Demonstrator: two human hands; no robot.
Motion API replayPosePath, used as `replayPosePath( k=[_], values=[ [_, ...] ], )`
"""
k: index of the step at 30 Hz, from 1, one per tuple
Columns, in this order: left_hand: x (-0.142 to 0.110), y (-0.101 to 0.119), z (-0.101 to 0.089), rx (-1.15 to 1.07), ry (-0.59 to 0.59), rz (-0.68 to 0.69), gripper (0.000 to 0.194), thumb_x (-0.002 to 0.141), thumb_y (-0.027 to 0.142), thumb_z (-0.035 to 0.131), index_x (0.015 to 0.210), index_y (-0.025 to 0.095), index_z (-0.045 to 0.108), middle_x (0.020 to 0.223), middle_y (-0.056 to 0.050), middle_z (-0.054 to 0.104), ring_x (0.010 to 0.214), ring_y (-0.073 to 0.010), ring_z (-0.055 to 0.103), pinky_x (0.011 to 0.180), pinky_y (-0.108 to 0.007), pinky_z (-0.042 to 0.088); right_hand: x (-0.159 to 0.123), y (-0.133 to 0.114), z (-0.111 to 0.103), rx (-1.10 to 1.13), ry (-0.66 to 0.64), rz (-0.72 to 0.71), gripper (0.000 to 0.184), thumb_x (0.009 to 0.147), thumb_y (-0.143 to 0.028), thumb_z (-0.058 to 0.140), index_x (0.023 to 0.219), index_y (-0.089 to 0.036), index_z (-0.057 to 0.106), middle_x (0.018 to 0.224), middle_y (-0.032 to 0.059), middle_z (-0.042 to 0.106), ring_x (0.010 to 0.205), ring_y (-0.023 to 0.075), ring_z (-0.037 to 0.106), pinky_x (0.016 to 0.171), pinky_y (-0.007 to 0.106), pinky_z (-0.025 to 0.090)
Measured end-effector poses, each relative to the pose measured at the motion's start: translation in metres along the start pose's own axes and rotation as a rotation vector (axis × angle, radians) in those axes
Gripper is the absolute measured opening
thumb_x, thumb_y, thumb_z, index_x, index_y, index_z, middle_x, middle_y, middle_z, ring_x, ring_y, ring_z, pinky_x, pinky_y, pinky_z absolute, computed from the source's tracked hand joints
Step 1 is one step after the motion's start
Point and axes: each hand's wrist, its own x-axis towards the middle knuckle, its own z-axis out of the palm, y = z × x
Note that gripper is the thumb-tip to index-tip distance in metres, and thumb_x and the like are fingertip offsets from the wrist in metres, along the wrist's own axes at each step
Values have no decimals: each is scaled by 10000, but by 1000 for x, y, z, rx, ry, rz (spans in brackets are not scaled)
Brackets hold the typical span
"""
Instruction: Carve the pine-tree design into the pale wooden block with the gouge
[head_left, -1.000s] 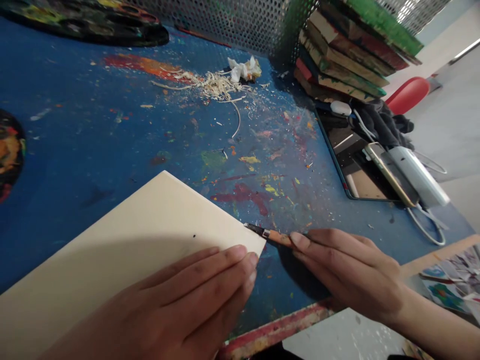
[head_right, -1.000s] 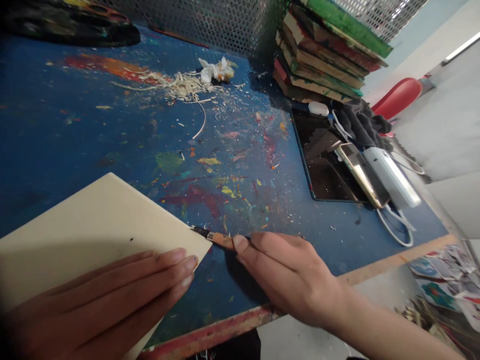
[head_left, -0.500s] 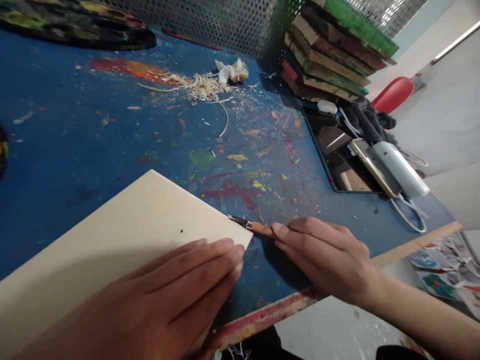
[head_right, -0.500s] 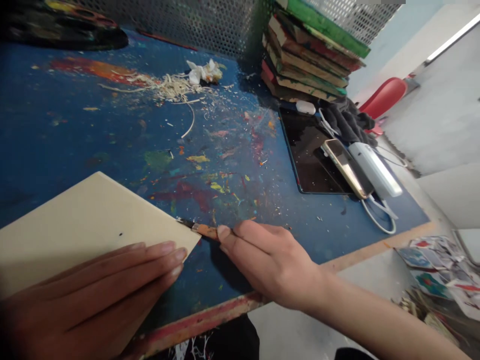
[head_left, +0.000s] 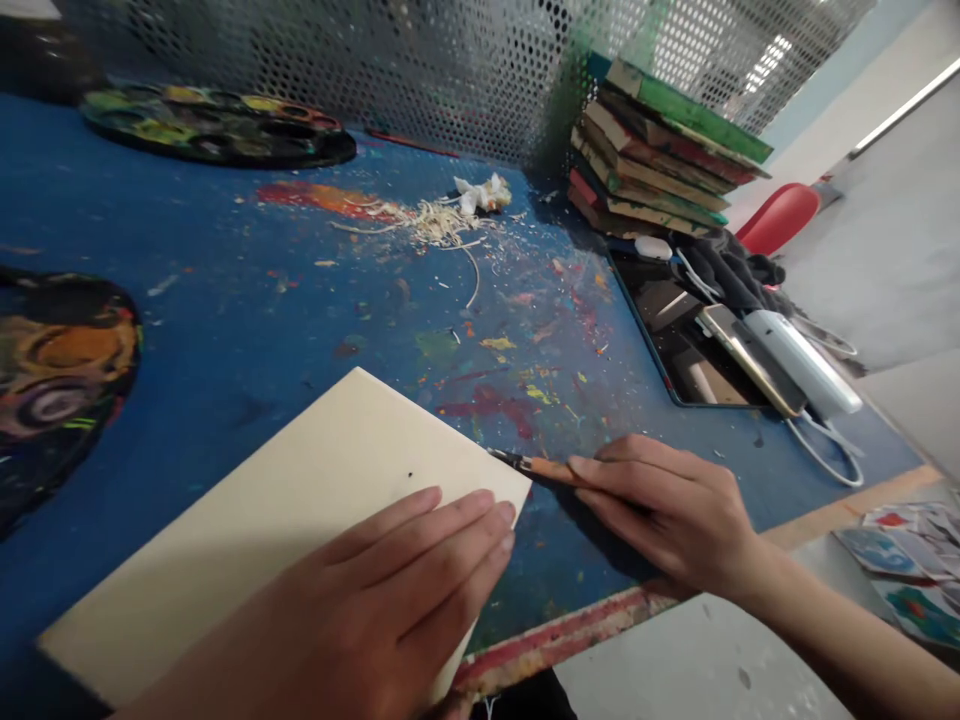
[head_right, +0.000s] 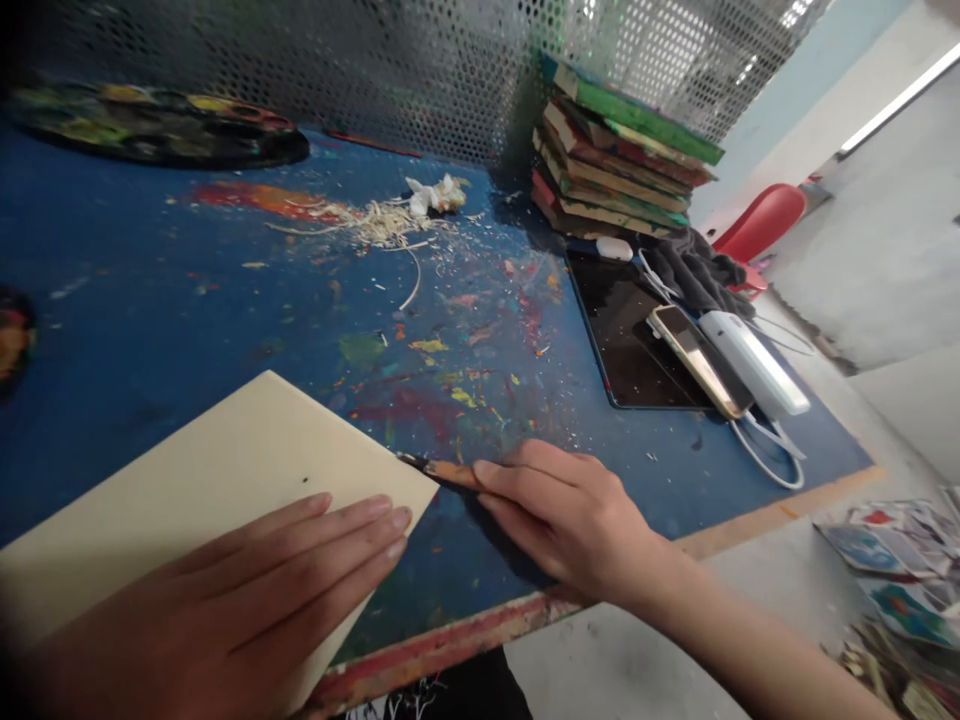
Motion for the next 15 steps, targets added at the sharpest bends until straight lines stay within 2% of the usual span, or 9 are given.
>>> replayPosePath(
  k=[3, 7, 15],
  values=[
    [-2, 0, 0, 32, -22, -12, 631, 917, 469, 527, 1461, 167, 422, 1530, -32, 449, 1416, -187, 394, 1262, -319, 145, -7, 5, -9, 48, -7, -24, 188, 905, -63, 602, 1077, -104, 665, 820, 84, 715, 723, 153, 704, 626, 241, 584],
    [-7, 0, -2, 66, -20, -83, 648, 900, 399, 513, 1483, 145, 391, 1528, -76, 445, 1395, -243, 428, 1247, -353, 226, -3, 9, -13, -7, -48, -65, 171, 913, -67, 603, 1064, -109, 672, 819, 84, 727, 717, 146, 711, 631, 229, 583],
    [-1, -18, -13, -57, -99, 25, 639, 894, 401, 537, 1474, 168, 405, 1510, -30, 476, 1422, -199, 399, 1252, -301, 228, 10, 18, -6, -58, -86, -92, 143, 964, -163, 584, 1079, -146, 667, 802, 51, 719, 690, 118, 693, 601, 209, 554]
  ],
)
